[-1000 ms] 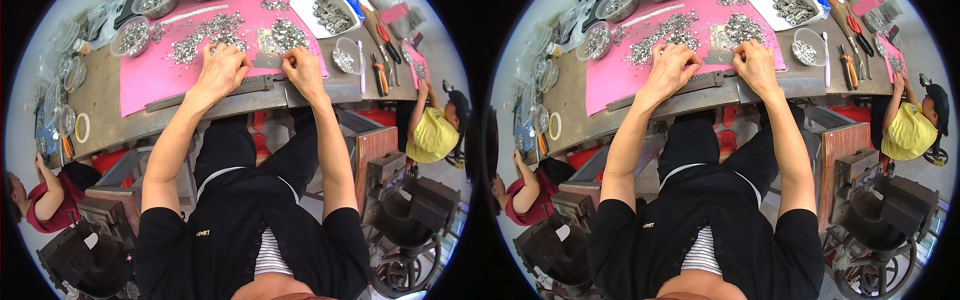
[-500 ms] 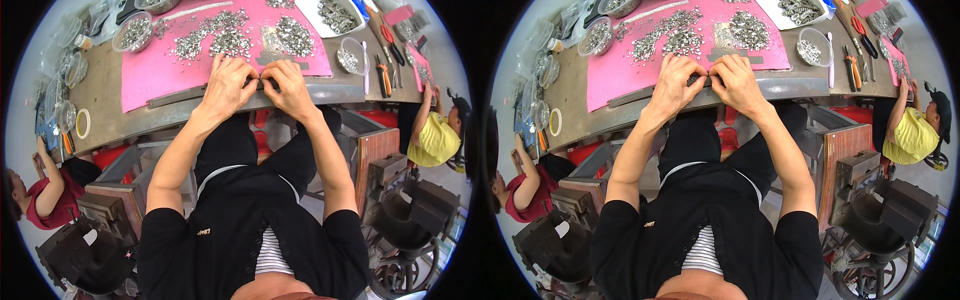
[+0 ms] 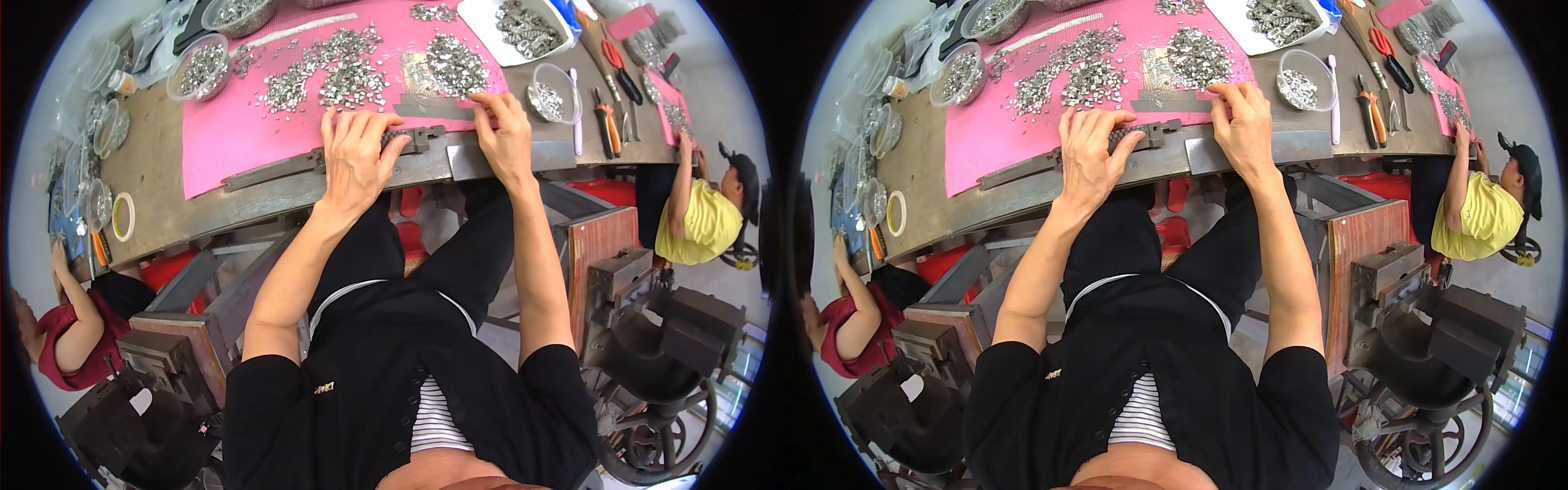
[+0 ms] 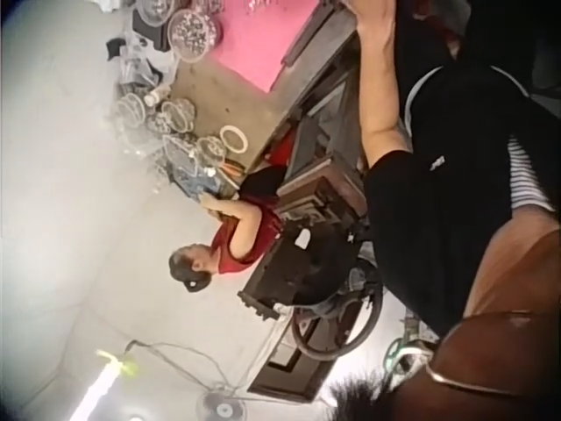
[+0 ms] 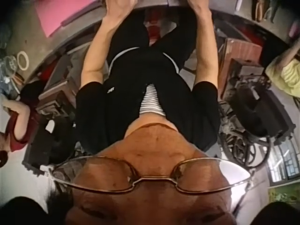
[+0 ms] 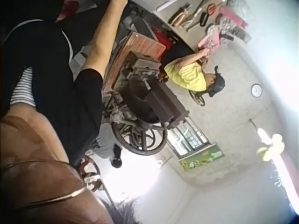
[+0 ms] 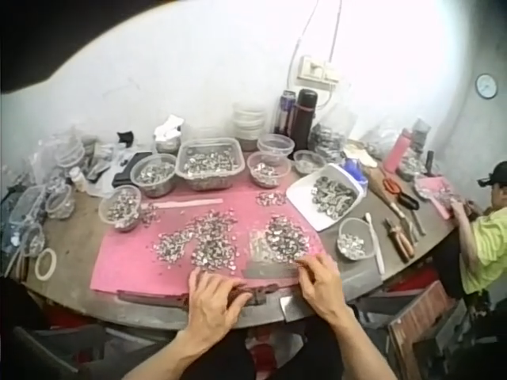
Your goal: Assembling small metal components onto a mounting strip and then using a manual press machine to process them.
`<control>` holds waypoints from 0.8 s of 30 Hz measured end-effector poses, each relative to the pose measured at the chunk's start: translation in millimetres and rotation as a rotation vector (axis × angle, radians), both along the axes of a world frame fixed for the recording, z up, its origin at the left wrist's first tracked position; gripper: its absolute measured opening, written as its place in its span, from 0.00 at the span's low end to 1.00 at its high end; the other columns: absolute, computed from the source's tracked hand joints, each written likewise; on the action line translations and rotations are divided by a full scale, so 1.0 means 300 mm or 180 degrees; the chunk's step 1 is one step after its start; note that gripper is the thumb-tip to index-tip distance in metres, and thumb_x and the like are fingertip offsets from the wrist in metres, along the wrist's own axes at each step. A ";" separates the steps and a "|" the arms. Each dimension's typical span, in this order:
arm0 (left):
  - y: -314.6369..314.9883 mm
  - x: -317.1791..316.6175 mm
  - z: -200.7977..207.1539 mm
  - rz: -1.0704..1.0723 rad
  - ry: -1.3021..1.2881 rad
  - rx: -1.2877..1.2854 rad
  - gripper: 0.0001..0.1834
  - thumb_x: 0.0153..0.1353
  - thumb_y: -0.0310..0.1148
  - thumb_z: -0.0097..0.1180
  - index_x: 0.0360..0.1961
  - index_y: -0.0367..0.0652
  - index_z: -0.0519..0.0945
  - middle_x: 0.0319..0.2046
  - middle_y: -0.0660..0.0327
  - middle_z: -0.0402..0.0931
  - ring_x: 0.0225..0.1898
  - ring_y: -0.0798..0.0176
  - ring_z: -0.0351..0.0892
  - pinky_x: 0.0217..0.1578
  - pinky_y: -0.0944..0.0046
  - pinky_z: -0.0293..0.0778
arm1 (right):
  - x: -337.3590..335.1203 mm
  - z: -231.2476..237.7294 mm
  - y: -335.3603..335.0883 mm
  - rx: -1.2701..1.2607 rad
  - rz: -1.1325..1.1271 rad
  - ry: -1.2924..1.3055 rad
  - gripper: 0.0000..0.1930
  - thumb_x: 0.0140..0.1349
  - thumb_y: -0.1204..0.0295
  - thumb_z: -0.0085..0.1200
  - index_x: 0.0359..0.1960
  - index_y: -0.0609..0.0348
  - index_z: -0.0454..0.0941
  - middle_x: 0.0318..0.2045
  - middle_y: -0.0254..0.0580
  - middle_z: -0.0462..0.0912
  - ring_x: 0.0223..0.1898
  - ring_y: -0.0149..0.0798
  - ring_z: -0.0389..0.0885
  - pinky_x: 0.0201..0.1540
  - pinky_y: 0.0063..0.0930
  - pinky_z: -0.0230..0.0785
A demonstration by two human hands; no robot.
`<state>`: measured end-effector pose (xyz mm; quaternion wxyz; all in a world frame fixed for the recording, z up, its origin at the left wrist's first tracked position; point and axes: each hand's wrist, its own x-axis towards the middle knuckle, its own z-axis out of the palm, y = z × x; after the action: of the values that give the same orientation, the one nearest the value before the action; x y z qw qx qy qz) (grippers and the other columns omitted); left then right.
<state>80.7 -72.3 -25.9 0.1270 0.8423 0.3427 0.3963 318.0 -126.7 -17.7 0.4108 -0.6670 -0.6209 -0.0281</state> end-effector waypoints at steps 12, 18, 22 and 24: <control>-0.016 -0.005 -0.016 0.0082 -0.1021 -0.0251 0.11 0.60 0.24 0.64 0.45 0.40 0.82 0.39 0.55 0.80 0.44 0.48 0.79 0.57 0.47 0.72 | 0.035 0.016 -0.003 -0.0214 0.0317 0.0417 0.07 0.62 0.81 0.59 0.42 0.63 0.84 0.33 0.42 0.82 0.30 0.36 0.81 0.36 0.27 0.73; -0.009 -0.002 -0.020 0.0052 -0.1002 -0.0049 0.10 0.61 0.22 0.61 0.44 0.40 0.82 0.39 0.55 0.82 0.43 0.47 0.81 0.58 0.45 0.72 | 0.017 -0.003 0.035 -0.0196 0.0204 -0.0028 0.05 0.59 0.76 0.63 0.37 0.55 0.86 0.32 0.40 0.81 0.32 0.43 0.81 0.43 0.38 0.71; -0.007 -0.001 -0.030 -0.0050 -0.1078 -0.0082 0.10 0.61 0.21 0.60 0.44 0.40 0.82 0.38 0.56 0.82 0.41 0.47 0.82 0.60 0.44 0.71 | 0.017 0.012 0.025 -0.0070 0.0351 -0.0061 0.05 0.59 0.77 0.63 0.36 0.55 0.87 0.31 0.41 0.81 0.31 0.42 0.81 0.39 0.36 0.72; -0.008 -0.006 -0.030 -0.0066 -0.1087 -0.0081 0.10 0.60 0.20 0.60 0.44 0.40 0.82 0.38 0.56 0.82 0.41 0.47 0.82 0.60 0.43 0.71 | 0.018 0.013 0.017 -0.0237 0.0260 0.0551 0.05 0.58 0.77 0.63 0.36 0.57 0.87 0.30 0.42 0.81 0.30 0.41 0.81 0.34 0.34 0.73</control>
<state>78.9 -74.8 -35.0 0.1981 0.7645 0.3124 0.5279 323.5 -121.4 -13.9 0.4387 -0.6559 -0.6104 0.0695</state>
